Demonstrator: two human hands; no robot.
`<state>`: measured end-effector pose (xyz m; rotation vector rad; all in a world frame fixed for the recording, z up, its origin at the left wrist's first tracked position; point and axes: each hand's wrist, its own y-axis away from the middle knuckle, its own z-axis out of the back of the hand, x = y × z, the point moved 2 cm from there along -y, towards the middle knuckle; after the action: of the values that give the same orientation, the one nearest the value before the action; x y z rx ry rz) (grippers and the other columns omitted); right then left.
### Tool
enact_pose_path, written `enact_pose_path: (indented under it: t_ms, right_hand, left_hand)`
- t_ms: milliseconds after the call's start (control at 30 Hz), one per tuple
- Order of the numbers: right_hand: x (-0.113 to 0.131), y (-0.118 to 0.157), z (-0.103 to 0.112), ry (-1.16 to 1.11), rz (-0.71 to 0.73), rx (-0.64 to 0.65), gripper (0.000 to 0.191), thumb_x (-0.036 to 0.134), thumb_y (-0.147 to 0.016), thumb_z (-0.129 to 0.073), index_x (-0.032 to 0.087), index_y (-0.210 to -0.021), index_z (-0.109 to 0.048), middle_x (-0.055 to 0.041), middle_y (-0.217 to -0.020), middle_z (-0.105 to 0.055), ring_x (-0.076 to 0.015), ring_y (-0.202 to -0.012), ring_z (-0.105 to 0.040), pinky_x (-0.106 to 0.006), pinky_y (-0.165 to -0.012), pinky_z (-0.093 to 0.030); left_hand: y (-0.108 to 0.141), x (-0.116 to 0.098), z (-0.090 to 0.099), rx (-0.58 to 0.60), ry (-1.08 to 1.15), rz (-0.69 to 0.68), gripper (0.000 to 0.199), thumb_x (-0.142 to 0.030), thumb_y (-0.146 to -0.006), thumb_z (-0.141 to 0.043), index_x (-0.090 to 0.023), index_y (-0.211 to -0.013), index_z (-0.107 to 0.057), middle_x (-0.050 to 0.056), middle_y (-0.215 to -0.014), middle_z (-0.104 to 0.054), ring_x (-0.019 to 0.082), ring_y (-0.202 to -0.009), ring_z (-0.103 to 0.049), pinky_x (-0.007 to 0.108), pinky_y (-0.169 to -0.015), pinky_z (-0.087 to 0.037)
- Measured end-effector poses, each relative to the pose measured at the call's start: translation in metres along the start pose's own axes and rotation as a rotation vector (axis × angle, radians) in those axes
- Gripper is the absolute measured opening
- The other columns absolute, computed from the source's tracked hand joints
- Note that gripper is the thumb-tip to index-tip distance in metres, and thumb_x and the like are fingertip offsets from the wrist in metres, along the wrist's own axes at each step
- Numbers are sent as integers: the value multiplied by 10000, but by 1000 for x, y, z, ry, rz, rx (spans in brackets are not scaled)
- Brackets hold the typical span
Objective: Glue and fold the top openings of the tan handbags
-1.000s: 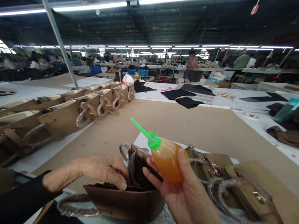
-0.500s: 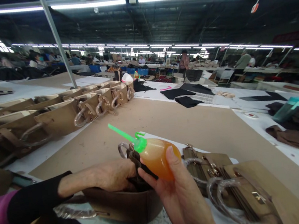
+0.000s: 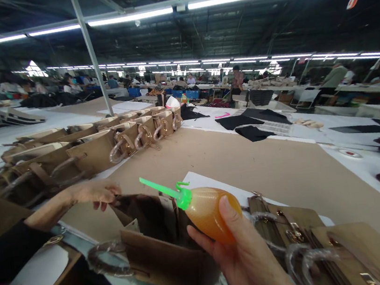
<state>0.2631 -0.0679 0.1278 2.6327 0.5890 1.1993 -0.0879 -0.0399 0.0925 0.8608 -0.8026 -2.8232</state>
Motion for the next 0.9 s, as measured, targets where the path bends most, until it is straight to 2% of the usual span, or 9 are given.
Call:
enact_pose_path:
  t_ms: [67,167,200,267,400,500,667,800,900]
  right_hand:
    - [0,0,1,9,4,-33,399,415,-784,-734,163,-1076,-632,-123,-1140,-637,-360,-1148,-508,-551,-888,-489]
    - [0,0,2,5,15,-83,408,415,-763,-754,176,-1069,-630,-118,-1141,-638,-360,-1138,-516,-553,-866,-501]
    - [0,1,2,4,21,-91,404,416,-755,-761,179,-1058,-635,-115,-1137,-640,-358,-1126,-526,-552,-862,-503]
    - [0,1,0,4,32,-90,406,421,-741,-771,180,-1042,-644,-113,-1128,-646,-352,-1093,-552,-550,-860,-503]
    - [-1,2,-1,-2,52,-52,415,444,-731,-773,170,-1020,-659,-126,-1094,-662,-334,-1003,-608,-560,-882,-480]
    - [-1,1,1,1,62,-47,390,442,-746,-761,157,-995,-669,-135,-1055,-675,-325,-972,-623,-562,-892,-470]
    - [-2,1,1,-11,64,-24,314,407,-768,-750,166,-958,-686,-112,-1026,-687,-304,-929,-638,-570,-897,-464]
    - [-4,1,-1,-25,52,-27,326,406,-765,-753,159,-966,-684,-123,-1052,-678,-315,-951,-628,-572,-905,-457]
    - [-3,2,-2,-22,58,-33,319,401,-762,-757,158,-957,-685,-122,-1044,-679,-314,-944,-629,-583,-903,-453]
  left_hand:
    - [4,-6,13,-49,70,-23,376,-288,-688,-604,-70,-994,-605,6,-818,-657,145,-718,-608,175,-558,-448]
    - [17,-43,20,-250,175,-131,556,-332,-655,-652,-104,-1149,-543,50,-1112,-612,198,-1000,-559,221,-797,-454]
    - [22,-61,14,-294,212,-190,549,-368,-695,-637,-132,-1178,-524,51,-1174,-585,206,-1080,-526,245,-867,-435]
    - [27,-100,-11,-235,273,-359,575,-418,-711,-646,-202,-1219,-485,24,-1233,-557,196,-1102,-524,272,-924,-423]
    - [14,-144,-64,-345,-167,-304,639,-386,-662,-713,-167,-1217,-482,106,-1212,-561,273,-1115,-510,374,-963,-404]
    - [-5,-144,-77,-301,-405,-167,620,-393,-582,-770,-126,-1104,-570,152,-1133,-602,322,-1072,-535,402,-933,-417]
    - [-21,-127,-76,-132,-342,-190,521,-605,-563,-710,-229,-918,-648,37,-844,-677,270,-812,-630,332,-706,-481]
    - [-28,-124,-83,-162,-272,-252,600,-685,-526,-682,-237,-924,-641,24,-884,-668,238,-827,-626,293,-715,-478]
    - [-38,-125,-88,-190,-262,-213,574,-713,-604,-600,-231,-912,-642,37,-908,-664,232,-853,-625,296,-745,-481]
